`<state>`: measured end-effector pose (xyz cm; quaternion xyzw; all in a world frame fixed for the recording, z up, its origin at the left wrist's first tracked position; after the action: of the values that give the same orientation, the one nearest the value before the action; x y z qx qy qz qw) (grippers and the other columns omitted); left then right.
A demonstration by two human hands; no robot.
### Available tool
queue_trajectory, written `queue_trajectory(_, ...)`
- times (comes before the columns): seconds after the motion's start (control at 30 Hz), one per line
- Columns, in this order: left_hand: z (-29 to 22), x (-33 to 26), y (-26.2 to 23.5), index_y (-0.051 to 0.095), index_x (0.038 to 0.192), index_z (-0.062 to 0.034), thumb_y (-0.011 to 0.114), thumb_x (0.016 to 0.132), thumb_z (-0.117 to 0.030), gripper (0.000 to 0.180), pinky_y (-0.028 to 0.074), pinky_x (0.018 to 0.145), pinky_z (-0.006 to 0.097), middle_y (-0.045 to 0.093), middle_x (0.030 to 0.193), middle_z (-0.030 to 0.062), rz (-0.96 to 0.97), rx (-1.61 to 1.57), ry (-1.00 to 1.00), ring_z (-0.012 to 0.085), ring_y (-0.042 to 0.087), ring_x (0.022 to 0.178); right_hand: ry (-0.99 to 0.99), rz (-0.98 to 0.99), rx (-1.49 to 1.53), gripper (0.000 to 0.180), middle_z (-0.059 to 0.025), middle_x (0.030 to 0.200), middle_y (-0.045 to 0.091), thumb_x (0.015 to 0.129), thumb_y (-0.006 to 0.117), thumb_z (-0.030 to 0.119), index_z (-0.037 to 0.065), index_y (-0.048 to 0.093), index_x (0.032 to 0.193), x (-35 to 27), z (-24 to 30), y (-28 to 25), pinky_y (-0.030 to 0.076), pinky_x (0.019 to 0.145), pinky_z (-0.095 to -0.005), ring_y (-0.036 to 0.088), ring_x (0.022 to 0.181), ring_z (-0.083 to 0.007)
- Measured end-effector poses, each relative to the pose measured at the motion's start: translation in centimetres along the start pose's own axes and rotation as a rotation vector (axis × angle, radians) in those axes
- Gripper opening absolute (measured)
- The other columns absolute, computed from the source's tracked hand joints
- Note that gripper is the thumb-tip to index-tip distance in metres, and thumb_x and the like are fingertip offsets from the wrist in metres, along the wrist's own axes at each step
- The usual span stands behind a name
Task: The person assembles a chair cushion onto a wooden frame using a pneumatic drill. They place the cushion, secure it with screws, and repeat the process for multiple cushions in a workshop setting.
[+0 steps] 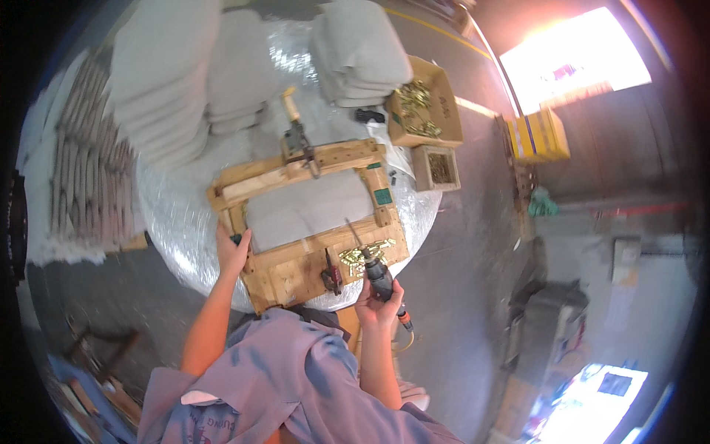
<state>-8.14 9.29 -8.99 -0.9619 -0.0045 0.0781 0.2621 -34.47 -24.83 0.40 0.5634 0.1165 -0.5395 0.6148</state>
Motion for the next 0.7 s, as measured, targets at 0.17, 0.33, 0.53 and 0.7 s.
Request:
queue_trajectory(0.17, -0.4, 0.1, 0.2, 0.029, 0.164, 0.0067, 0.083, 0.093, -0.034, 0.098, 0.036, 0.124, 0.050, 0.042, 0.162, 0.0321, 0.075, -0.041, -0.010, 0.0488, 0.043, 0.148, 0.059, -0.004, 0.347, 0.047, -0.0198, 0.122, 0.076, 0.095, 0.074, 0.031, -0.004, 0.069, 0.126, 4.5, 4.2, -2.5, 0.072, 0.084, -0.0364, 0.074, 0.115, -0.0413)
queue_trajectory(0.33, 0.8, -0.3, 1.5, 0.026, 0.165, 0.0077, 0.071, 0.100, -0.045, 0.094, 0.041, 0.119, 0.054, 0.045, 0.158, 0.0329, -0.104, 0.280, -0.233, 0.0502, 0.048, 0.143, 0.051, -0.013, 0.393, 0.045, -0.0187, 0.124, 0.076, 0.095, 0.075, 0.033, -0.002, 0.072, 0.124, 10.8, 8.6, -1.6, 0.071, 0.085, -0.0361, 0.073, 0.118, -0.0433)
queue_trajectory(0.53, -4.2, -1.8, 2.3, 0.026, 0.165, 0.0043, 0.051, 0.105, -0.064, 0.094, 0.050, 0.108, 0.058, 0.048, 0.154, 0.0308, -0.153, 0.571, -0.462, 0.0480, 0.053, 0.139, 0.091, -0.137, 0.320, 0.049, -0.0108, 0.126, 0.075, 0.102, 0.071, 0.046, 0.003, 0.072, 0.126, 23.8, 10.2, 2.8, 0.068, 0.090, -0.0366, 0.073, 0.115, -0.0337)
queue_trajectory(0.7, -4.3, -1.8, 2.4, 0.030, 0.164, 0.0025, 0.051, 0.104, -0.064, 0.092, 0.051, 0.107, 0.057, 0.049, 0.153, 0.0301, -0.228, 0.617, -0.452, 0.0458, 0.056, 0.137, 0.058, -0.172, 0.344, 0.038, -0.0029, 0.117, 0.074, 0.101, 0.075, 0.046, 0.012, 0.070, 0.117, 32.1, 8.0, 9.5, 0.067, 0.093, -0.0427, 0.071, 0.113, -0.0231)
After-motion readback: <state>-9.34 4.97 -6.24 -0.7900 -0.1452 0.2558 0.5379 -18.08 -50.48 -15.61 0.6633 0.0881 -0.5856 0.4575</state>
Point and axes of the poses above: each hand's wrist, its own x-axis towards the middle knuckle, its own y-axis out of the palm, z = x × y, the point moved 8 cm from there along x, towards the middle knuckle
